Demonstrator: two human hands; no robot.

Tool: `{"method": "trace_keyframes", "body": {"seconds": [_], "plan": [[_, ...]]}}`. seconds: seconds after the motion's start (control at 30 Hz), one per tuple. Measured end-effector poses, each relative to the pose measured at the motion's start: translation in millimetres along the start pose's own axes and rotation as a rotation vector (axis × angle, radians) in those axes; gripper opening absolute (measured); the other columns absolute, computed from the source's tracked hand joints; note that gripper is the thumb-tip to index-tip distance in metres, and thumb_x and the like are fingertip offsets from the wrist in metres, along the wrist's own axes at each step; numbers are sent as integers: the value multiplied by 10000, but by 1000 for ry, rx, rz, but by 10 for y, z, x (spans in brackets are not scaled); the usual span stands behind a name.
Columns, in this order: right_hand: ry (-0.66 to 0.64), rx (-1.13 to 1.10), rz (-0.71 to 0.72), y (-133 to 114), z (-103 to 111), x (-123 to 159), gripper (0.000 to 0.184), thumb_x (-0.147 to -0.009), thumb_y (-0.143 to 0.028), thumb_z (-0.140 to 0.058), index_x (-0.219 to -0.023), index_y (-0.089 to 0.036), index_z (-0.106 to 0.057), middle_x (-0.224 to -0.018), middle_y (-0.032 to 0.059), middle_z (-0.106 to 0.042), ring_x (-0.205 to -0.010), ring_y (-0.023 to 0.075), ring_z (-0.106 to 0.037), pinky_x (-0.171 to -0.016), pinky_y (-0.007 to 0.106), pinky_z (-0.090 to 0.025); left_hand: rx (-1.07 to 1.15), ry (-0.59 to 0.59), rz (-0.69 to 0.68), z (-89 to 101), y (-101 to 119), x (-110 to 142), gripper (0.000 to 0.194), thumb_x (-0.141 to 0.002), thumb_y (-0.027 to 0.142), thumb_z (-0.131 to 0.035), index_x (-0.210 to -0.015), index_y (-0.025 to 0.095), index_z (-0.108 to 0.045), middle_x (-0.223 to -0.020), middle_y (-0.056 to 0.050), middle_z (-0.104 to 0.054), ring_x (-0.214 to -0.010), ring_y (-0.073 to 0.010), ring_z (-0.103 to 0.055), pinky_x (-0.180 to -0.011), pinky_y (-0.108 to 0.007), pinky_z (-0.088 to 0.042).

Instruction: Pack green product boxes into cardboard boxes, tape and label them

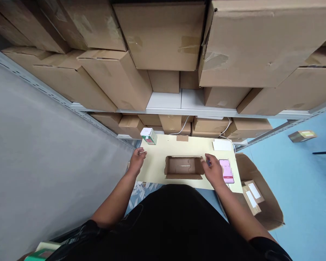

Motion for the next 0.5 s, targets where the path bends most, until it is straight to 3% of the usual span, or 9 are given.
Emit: {"method": "trace_keyframes", "body": {"seconds": [0.17, 0.37, 0.5], "plan": [[-6, 140, 162, -71, 4, 25, 444, -918, -537, -565, -1242, -249, -662, -1284, 105, -672, -1187, 308, -603, -1024, 468, -478, -2, -17, 20, -17, -25, -2, 402, -803, 376, -698, -1163, 218, -614, -1242, -108, -660, -1064, -231, -653, -923, -379, -524], [-10, 120, 104, -109, -8, -9, 453, -918, -555, -546, -1239, -258, -665, -1272, 103, -669, -1147, 304, -614, -966, 456, -511, -32, -3, 27, -15, 16, -116, 408, -786, 350, -725, -1154, 218, -607, -1220, -97, -661, -1027, -227, -665, -930, -384, -523], [-15, 91, 69, -173, -18, -23, 456, -915, -556, -545, -1247, -265, -661, -1274, 99, -669, -1120, 300, -626, -887, 432, -539, -87, 52, -11, -11, 100, -304, 562, -746, 346, -793, -1240, 210, -561, -1277, -118, -618, -1075, -241, -645, -955, -395, -514]]}}
Point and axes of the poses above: each hand's wrist, its own x-axis away from the middle knuckle, its own z-axis out of the back of the hand, y = z × x, the point moved 3 cm from there along -x, towards the middle knuckle
